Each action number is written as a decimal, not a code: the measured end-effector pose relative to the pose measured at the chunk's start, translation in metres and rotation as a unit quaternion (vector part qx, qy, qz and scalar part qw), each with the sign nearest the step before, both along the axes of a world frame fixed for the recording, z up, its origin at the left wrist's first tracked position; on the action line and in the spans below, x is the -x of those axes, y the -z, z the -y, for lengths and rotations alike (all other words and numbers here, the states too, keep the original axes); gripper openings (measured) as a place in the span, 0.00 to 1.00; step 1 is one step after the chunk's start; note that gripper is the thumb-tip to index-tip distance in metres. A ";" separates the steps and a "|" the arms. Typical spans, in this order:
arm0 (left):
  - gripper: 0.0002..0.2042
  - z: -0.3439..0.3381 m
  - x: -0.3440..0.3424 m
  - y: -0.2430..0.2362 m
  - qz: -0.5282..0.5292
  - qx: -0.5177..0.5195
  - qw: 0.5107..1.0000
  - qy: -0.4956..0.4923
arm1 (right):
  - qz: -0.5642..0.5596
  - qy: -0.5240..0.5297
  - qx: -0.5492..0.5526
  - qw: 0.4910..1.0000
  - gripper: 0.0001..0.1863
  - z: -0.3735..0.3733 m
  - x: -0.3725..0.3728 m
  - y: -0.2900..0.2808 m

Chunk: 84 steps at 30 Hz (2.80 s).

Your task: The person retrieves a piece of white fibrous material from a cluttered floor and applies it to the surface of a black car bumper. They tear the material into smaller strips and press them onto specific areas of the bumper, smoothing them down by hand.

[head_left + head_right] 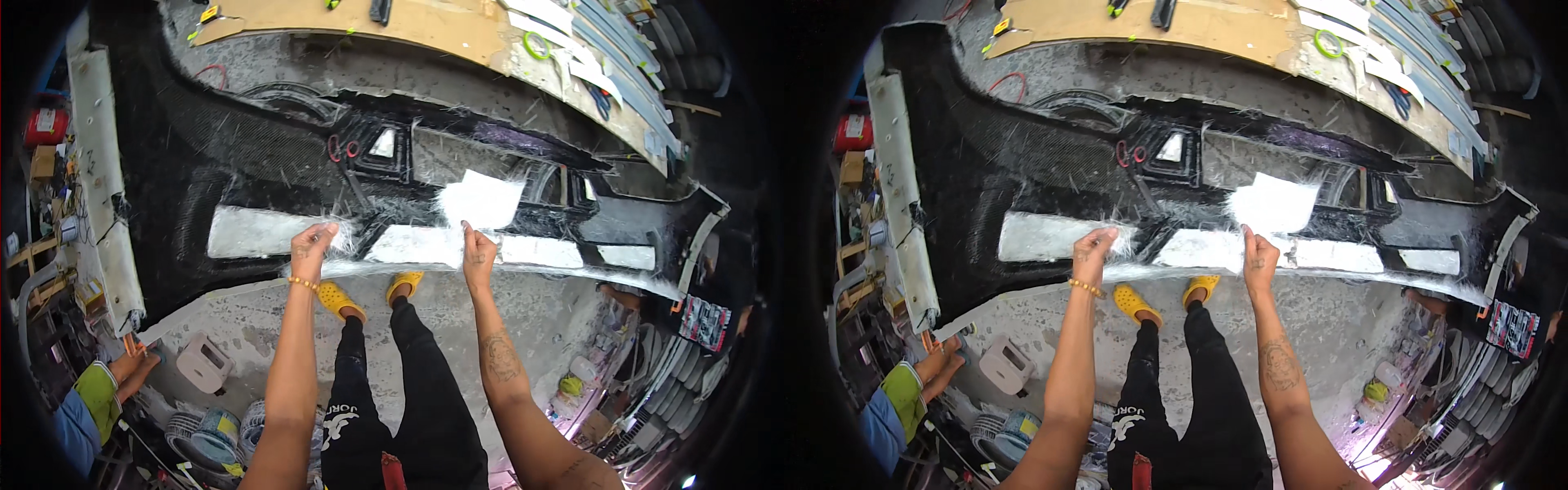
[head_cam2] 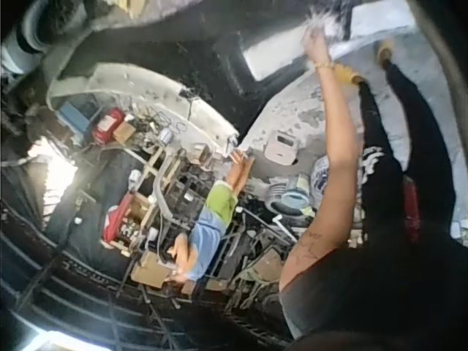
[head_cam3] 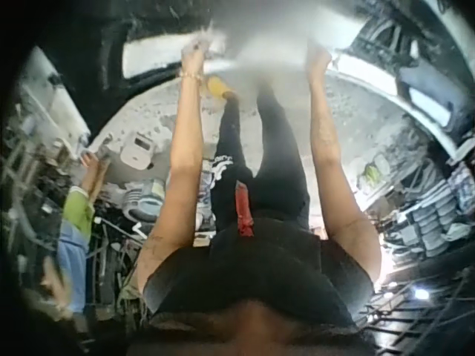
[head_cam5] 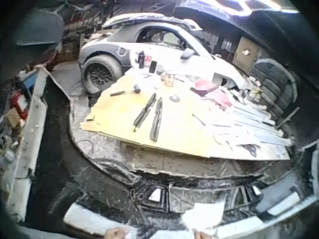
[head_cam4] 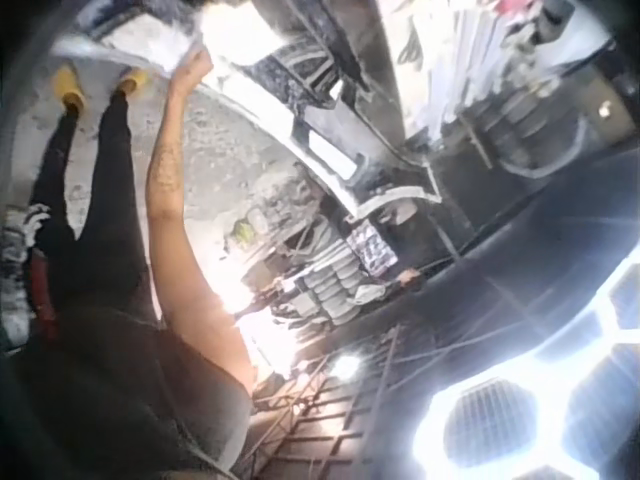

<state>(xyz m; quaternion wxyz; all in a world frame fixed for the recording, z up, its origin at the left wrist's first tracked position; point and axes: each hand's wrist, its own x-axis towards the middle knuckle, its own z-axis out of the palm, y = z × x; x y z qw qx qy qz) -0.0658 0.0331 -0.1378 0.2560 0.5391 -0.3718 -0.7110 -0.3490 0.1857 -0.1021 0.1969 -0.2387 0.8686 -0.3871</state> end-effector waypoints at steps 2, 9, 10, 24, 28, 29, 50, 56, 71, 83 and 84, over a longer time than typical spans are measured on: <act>0.05 -0.012 0.031 -0.014 -0.078 0.020 0.996 0.036 | -0.011 -0.044 -0.019 0.999 0.30 -0.005 0.009 -0.010; 0.07 -0.057 0.157 -0.036 -0.030 0.045 0.976 0.212 | 0.024 -0.126 -0.015 0.992 0.28 0.005 0.030 -0.016; 0.07 -0.057 0.161 -0.032 -0.011 0.065 0.976 0.207 | 0.017 -0.136 -0.020 0.990 0.29 0.009 0.037 -0.017; 0.24 -0.050 0.213 -0.020 -0.153 -0.067 0.982 0.089 | 0.013 -0.066 0.024 0.997 0.31 0.013 0.133 -0.001; 0.15 -0.050 0.221 -0.004 0.023 0.005 0.978 0.207 | 0.024 -0.083 0.016 0.996 0.30 0.020 0.127 0.001; 0.13 -0.052 0.218 -0.002 0.036 0.030 0.982 0.183 | 0.027 -0.085 0.013 0.996 0.30 0.022 0.125 0.005; 0.11 -0.101 0.019 -0.047 0.198 -0.008 0.979 0.049 | 0.317 -0.326 -0.041 0.890 0.28 -0.011 0.017 0.015; 0.13 -0.077 0.012 -0.067 0.284 0.115 0.944 0.124 | 0.622 -0.197 -0.006 0.758 0.23 -0.004 -0.070 0.007; 0.16 -0.090 -0.115 -0.030 0.294 0.040 0.939 0.174 | 0.613 -0.135 -0.119 0.770 0.08 -0.003 -0.223 0.056; 0.10 0.007 -0.127 0.018 0.423 0.194 0.828 0.313 | 0.585 -0.178 -0.072 0.788 0.14 0.083 -0.255 0.145; 0.10 0.007 -0.128 0.020 0.424 0.180 0.828 0.319 | 0.596 -0.163 -0.067 0.783 0.14 0.081 -0.257 0.150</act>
